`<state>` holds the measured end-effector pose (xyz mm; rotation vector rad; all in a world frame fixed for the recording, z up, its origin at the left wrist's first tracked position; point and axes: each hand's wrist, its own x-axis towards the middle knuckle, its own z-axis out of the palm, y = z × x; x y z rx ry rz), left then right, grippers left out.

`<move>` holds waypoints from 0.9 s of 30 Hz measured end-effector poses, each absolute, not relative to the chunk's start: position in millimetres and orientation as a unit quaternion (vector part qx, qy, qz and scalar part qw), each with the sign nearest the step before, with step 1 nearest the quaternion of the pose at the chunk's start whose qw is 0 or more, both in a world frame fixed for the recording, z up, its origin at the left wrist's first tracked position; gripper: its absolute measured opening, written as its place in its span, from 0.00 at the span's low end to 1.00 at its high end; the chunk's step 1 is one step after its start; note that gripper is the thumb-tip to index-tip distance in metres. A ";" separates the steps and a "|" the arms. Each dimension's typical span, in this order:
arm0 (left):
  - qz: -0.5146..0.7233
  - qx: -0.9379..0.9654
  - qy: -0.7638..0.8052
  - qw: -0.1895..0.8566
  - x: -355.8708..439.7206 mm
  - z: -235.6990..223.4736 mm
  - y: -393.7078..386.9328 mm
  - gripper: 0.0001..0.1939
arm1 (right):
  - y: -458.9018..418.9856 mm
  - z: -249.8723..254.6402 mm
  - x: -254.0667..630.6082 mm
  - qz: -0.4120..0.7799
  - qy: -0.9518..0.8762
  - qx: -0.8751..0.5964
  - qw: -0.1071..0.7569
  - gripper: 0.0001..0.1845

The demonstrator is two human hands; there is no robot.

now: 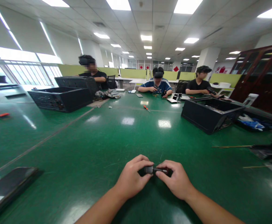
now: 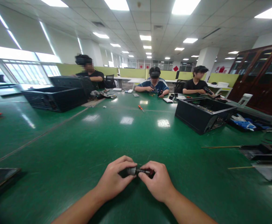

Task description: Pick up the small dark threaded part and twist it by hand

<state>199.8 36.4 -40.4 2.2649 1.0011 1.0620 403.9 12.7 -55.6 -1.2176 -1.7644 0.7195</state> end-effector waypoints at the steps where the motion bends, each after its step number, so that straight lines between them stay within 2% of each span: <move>1: 0.386 0.820 0.361 0.219 199.6 -40.3 36.6 0.15 | 12.8 -55.6 404.2 0.287 -0.706 -0.487 0.426 0.05; 27: 0.411 0.820 0.349 0.192 198.3 -39.8 36.5 0.15 | 11.9 -54.2 404.2 0.278 -0.699 -0.499 0.431 0.04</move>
